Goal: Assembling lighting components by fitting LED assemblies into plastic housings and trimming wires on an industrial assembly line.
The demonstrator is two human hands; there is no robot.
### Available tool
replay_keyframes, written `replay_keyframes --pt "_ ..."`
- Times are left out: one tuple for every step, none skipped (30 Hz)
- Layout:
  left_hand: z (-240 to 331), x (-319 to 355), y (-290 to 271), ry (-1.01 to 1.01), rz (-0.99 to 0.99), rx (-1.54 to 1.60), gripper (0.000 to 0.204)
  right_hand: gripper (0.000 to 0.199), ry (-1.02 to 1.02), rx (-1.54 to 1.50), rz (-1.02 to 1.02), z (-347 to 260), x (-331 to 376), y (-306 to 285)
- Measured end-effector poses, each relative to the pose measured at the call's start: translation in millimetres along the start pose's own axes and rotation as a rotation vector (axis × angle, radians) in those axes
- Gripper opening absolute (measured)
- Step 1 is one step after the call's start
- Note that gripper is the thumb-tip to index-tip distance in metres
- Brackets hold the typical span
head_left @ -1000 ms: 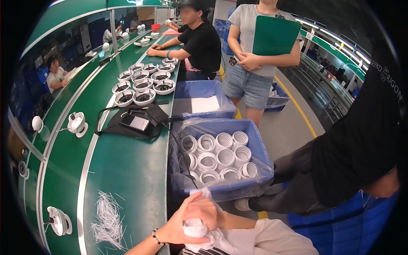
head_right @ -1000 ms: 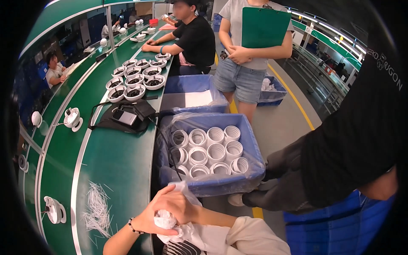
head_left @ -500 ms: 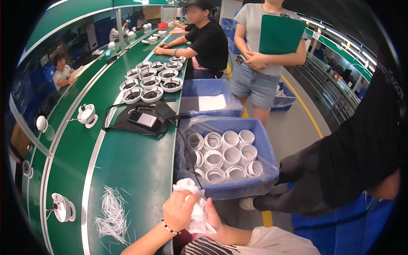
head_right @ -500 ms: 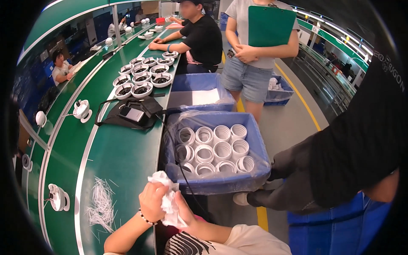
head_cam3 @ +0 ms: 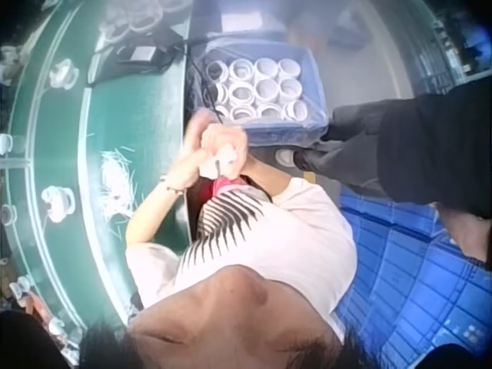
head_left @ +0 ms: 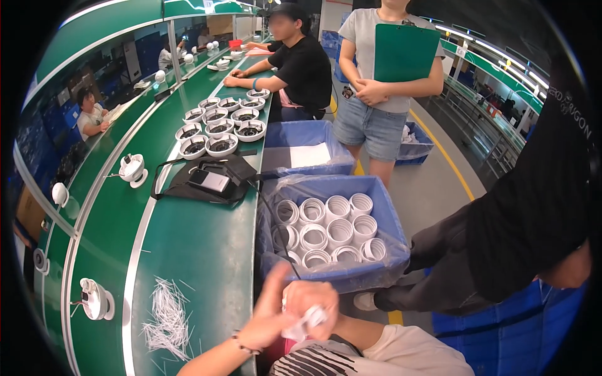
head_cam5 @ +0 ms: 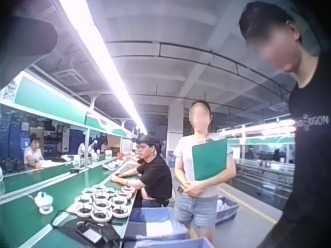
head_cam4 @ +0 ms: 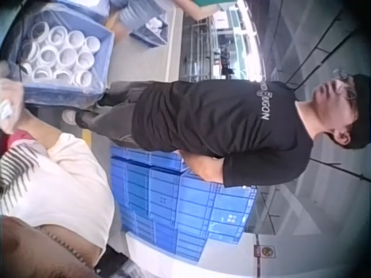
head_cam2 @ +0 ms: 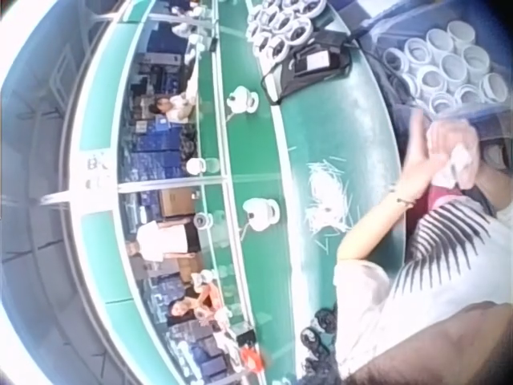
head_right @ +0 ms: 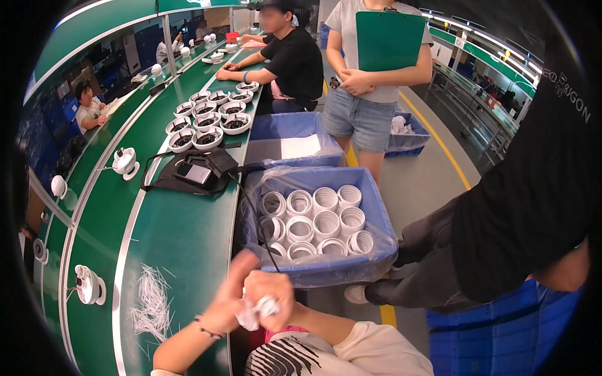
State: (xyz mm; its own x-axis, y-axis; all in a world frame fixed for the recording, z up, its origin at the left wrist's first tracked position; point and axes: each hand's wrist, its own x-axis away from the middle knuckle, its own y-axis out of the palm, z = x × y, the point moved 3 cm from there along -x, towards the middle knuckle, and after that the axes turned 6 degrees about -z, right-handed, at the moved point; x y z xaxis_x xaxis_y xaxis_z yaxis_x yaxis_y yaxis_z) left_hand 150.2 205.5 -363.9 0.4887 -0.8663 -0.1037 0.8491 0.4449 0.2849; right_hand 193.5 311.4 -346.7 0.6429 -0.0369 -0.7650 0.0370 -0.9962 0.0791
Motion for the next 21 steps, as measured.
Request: replay_keyframes --pt "3 0 19 -0.166 0.074 0.267 0.097 0.015 -0.054 0.155 -0.107 0 -1 4" --pt "2 1 19 -0.171 0.061 0.268 0.097 0.014 -0.038 0.270 -0.124 -1 -1 8" --pt "-2 2 17 -0.211 0.059 0.307 0.096 0.013 -0.020 0.387 -0.141 -2 -1 10" --pt "-4 3 14 -0.251 0.057 0.346 0.095 0.024 0.050 0.364 -0.256 6 11 10" --pt "-3 5 9 -0.143 0.067 0.260 0.091 0.037 0.032 0.468 -0.226 5 14 11" --pt "5 4 3 0.052 0.109 -0.059 0.091 0.049 0.013 0.572 -0.196 4 14 12" --pt "15 5 2 0.253 0.151 -0.376 0.091 0.082 0.118 0.621 -0.311 3 13 11" --pt "27 9 3 0.240 0.230 -0.619 0.085 0.092 0.179 0.517 -0.303 4 15 7" --pt "26 9 0 0.282 0.242 -0.657 0.076 0.102 0.237 0.411 -0.295 7 18 4" --pt "25 8 -3 0.324 0.255 -0.696 0.067 0.112 0.280 0.078 -0.257 11 27 5" --pt "36 2 -4 0.369 0.339 -0.792 0.046 0.123 0.318 -0.250 -0.219 14 39 8" --pt "29 -1 -14 0.347 0.351 -0.758 0.033 0.114 0.419 -0.592 -0.069 13 44 15" --pt "25 -6 -13 0.509 0.256 -0.926 0.028 0.103 0.529 -0.983 0.041 25 58 18" --pt "22 -9 2 0.596 0.122 -1.102 0.027 0.095 0.625 -1.356 0.170 29 69 19" --pt "16 -12 19 0.666 0.013 -1.258 0.030 0.086 0.812 -1.397 0.354 31 67 20" --pt "-42 3 4 0.175 -0.108 -1.593 0.040 0.082 0.724 -1.454 0.243 20 53 24" --pt "-33 -4 11 0.181 -0.110 -1.594 0.040 0.079 0.630 -1.499 0.143 14 42 26" --pt "-11 -16 27 0.377 -0.072 -1.389 0.036 0.075 0.591 -1.488 0.168 15 44 23" --pt "-3 -14 36 0.554 -0.053 -1.167 0.031 0.075 0.581 -1.485 0.180 17 52 25" --pt "-10 -12 35 0.320 -0.188 -1.256 0.048 0.074 0.534 -1.323 0.221 17 52 22" --pt "-6 -18 34 0.457 -0.059 -1.263 0.040 0.073 0.485 -1.160 0.260 15 53 19"
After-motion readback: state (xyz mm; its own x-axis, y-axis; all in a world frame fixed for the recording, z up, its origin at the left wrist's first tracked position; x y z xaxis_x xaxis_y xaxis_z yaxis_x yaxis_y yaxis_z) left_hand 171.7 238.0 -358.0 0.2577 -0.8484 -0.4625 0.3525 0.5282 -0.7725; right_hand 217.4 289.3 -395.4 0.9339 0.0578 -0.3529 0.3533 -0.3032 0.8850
